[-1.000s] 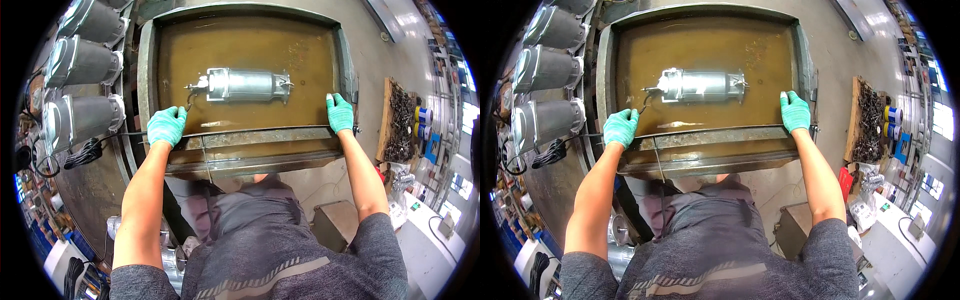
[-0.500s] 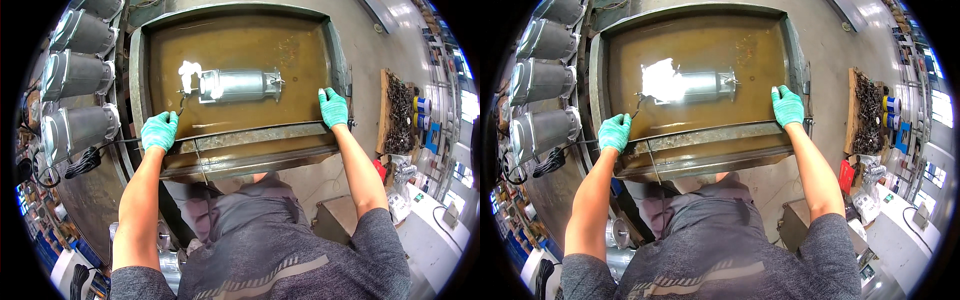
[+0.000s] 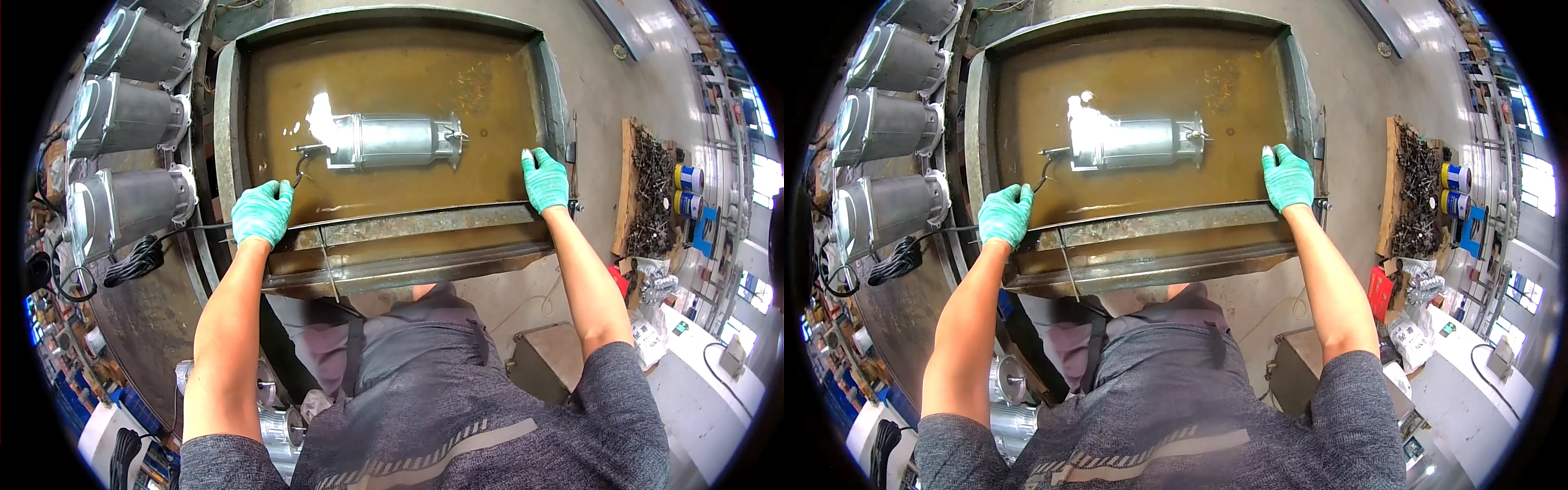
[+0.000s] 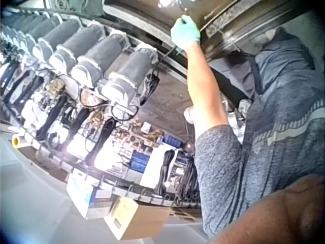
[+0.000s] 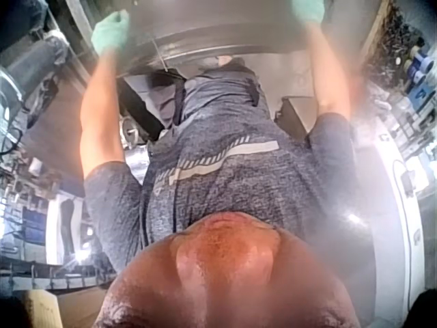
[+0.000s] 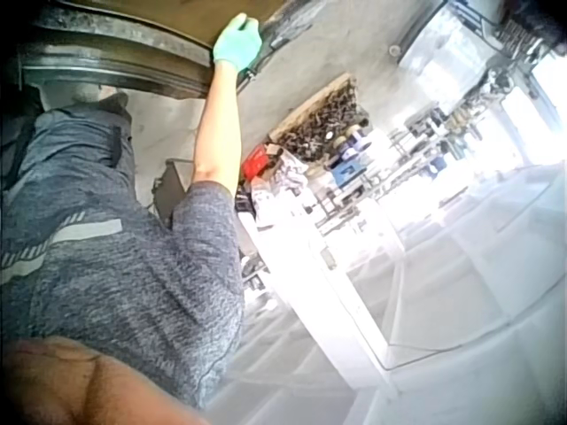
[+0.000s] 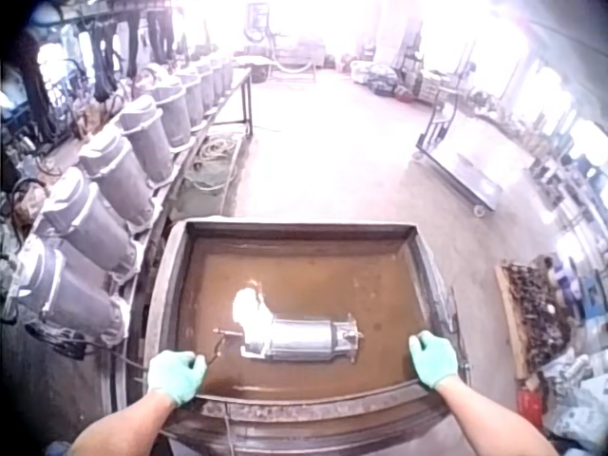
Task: The person tests metal pumps for leaks by submerging them in a tank of water, rotating them, and observing for bubbles. They pick up the pumps, connect a cable, submerge the pump, and place tested units back onto a workbench.
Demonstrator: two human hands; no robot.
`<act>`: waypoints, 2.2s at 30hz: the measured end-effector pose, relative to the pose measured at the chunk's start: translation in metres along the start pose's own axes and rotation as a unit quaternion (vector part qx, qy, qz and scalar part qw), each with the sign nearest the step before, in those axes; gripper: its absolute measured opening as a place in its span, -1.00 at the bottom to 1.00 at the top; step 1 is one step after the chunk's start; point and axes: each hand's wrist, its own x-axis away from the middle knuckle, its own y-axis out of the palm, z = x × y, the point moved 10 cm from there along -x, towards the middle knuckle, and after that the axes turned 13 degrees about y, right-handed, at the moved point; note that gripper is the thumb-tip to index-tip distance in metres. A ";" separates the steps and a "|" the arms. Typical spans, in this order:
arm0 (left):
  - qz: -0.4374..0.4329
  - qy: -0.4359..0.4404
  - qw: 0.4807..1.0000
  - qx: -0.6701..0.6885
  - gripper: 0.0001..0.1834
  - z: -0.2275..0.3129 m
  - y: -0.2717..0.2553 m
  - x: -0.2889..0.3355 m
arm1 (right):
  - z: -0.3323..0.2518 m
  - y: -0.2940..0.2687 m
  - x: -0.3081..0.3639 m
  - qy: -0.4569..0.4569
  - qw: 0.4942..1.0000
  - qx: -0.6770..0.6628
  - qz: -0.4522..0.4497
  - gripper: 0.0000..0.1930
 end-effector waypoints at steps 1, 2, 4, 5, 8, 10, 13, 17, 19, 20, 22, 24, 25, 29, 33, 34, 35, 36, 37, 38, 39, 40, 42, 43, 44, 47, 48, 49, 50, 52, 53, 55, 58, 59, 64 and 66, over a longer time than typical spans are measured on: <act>0.001 0.000 1.000 0.000 -0.56 0.000 -0.001 0.000 | 0.000 0.000 0.000 0.001 1.000 0.002 0.001 -0.57; 0.002 -0.001 1.000 0.001 -0.56 0.001 -0.002 0.000 | -0.001 -0.001 0.000 0.002 1.000 0.003 0.001 -0.57; 0.001 -0.001 1.000 -0.001 -0.56 0.001 -0.002 0.001 | 0.000 -0.001 0.001 0.004 1.000 0.004 0.001 -0.57; 0.000 0.000 1.000 -0.004 -0.56 0.001 -0.001 0.001 | 0.000 -0.001 0.001 0.004 1.000 0.002 0.001 -0.57; -0.006 -0.003 1.000 -0.004 -0.56 0.002 -0.002 0.001 | 0.001 0.000 0.001 0.005 1.000 -0.004 0.000 -0.57; -0.004 -0.003 1.000 -0.004 -0.56 0.002 -0.003 0.001 | 0.001 0.000 0.001 0.005 1.000 -0.003 -0.003 -0.57; 0.002 0.002 1.000 -0.007 -0.56 0.001 -0.002 0.001 | 0.001 0.001 0.000 0.007 1.000 0.004 -0.005 -0.56; 0.002 0.002 1.000 0.002 -0.57 0.001 -0.002 0.001 | 0.001 0.001 0.000 0.004 1.000 0.007 0.000 -0.57; 0.002 0.002 1.000 0.002 -0.57 0.001 -0.002 0.001 | 0.000 0.000 0.001 0.004 1.000 0.006 -0.004 -0.57; 0.001 0.004 1.000 -0.003 -0.57 0.000 -0.001 0.000 | -0.001 0.000 0.001 0.005 1.000 0.005 -0.009 -0.57; -0.002 0.004 1.000 -0.006 -0.57 0.000 0.000 -0.001 | -0.002 0.000 0.001 0.006 1.000 0.005 -0.013 -0.57; -0.005 -0.002 1.000 -0.004 -0.57 0.000 -0.001 0.000 | -0.002 0.000 0.001 0.004 1.000 0.007 -0.012 -0.58; -0.003 0.000 1.000 -0.003 -0.57 0.001 -0.002 0.000 | -0.002 0.001 0.000 0.003 1.000 0.006 -0.011 -0.57; -0.002 0.000 1.000 -0.004 -0.56 0.001 -0.003 0.000 | 0.004 0.005 -0.003 0.004 1.000 0.004 -0.009 -0.56; 0.004 0.002 1.000 0.010 -0.58 0.002 -0.005 0.001 | 0.004 0.004 -0.002 0.004 1.000 0.004 -0.010 -0.55; 0.003 0.000 1.000 0.010 -0.58 0.001 -0.005 0.001 | 0.003 0.004 -0.003 0.002 1.000 0.001 -0.007 -0.55; 0.001 -0.003 1.000 0.010 -0.58 0.001 -0.005 0.002 | 0.004 0.005 -0.003 -0.001 1.000 -0.001 -0.005 -0.56; -0.001 -0.005 1.000 0.011 -0.57 0.000 -0.005 0.002 | 0.002 0.004 -0.002 -0.003 1.000 -0.003 -0.002 -0.56; -0.001 -0.004 1.000 0.013 -0.58 0.001 -0.005 0.002 | 0.001 0.002 -0.001 -0.004 1.000 -0.011 0.000 -0.57; 0.000 -0.003 1.000 0.016 -0.58 0.001 -0.006 0.002 | 0.000 0.000 0.000 -0.006 1.000 -0.019 0.001 -0.58; 0.000 -0.003 1.000 0.020 -0.58 0.001 -0.006 0.002 | -0.002 -0.002 0.002 -0.008 1.000 -0.027 0.003 -0.59; 0.001 -0.001 1.000 0.018 -0.57 0.001 -0.006 0.002 | -0.002 -0.002 0.001 -0.010 0.999 -0.033 0.006 -0.60; 0.005 0.001 1.000 0.017 -0.57 -0.001 -0.006 0.002 | 0.000 -0.001 -0.001 -0.017 0.999 -0.045 0.011 -0.63; -0.028 -0.011 1.000 0.006 -0.55 -0.004 0.000 0.001 | 0.000 0.000 -0.002 -0.017 0.999 -0.036 0.009 -0.64; -0.029 -0.009 0.999 0.007 -0.55 -0.005 0.000 0.001 | -0.001 0.001 -0.001 -0.024 0.999 -0.031 0.009 -0.64; -0.041 -0.007 0.999 0.002 -0.53 -0.004 -0.001 0.001 | 0.000 0.010 -0.006 -0.043 0.999 -0.009 -0.016 -0.61; -0.050 -0.012 0.999 0.003 -0.52 -0.003 -0.003 0.002 | -0.011 0.012 -0.003 -0.062 0.998 0.015 -0.028 -0.60; -0.053 -0.014 0.998 0.000 -0.51 -0.004 -0.002 0.002 | -0.021 0.014 0.001 -0.081 0.995 0.040 -0.040 -0.60; -0.056 -0.017 0.998 -0.002 -0.50 -0.004 -0.001 0.001 | -0.033 0.016 0.003 -0.100 0.992 0.065 -0.052 -0.60; -0.068 -0.012 0.998 0.006 -0.50 -0.003 -0.005 0.004 | -0.077 0.017 0.015 -0.126 0.978 0.128 -0.106 -0.56; -0.052 -0.006 0.999 0.015 -0.51 -0.005 -0.004 0.004 | -0.101 0.018 0.021 -0.147 0.971 0.157 -0.109 -0.55; -0.037 0.000 0.999 0.035 -0.53 -0.005 -0.006 0.005 | -0.133 0.029 0.021 -0.178 0.953 0.219 -0.107 -0.51; -0.030 0.010 0.998 0.047 -0.53 -0.008 -0.004 0.005 | -0.159 0.057 0.017 -0.174 0.917 0.334 -0.129 -0.50; -0.029 0.015 0.998 0.049 -0.53 -0.008 -0.003 0.004 | -0.162 0.067 0.015 -0.184 0.909 0.344 -0.143 -0.54; -0.061 0.015 0.997 0.052 -0.47 -0.010 -0.005 0.006 | -0.174 0.081 0.014 -0.173 0.894 0.387 -0.148 -0.64; -0.049 0.021 0.997 0.052 -0.46 -0.012 -0.004 0.005 | -0.174 0.081 0.012 -0.166 0.889 0.400 -0.147 -0.64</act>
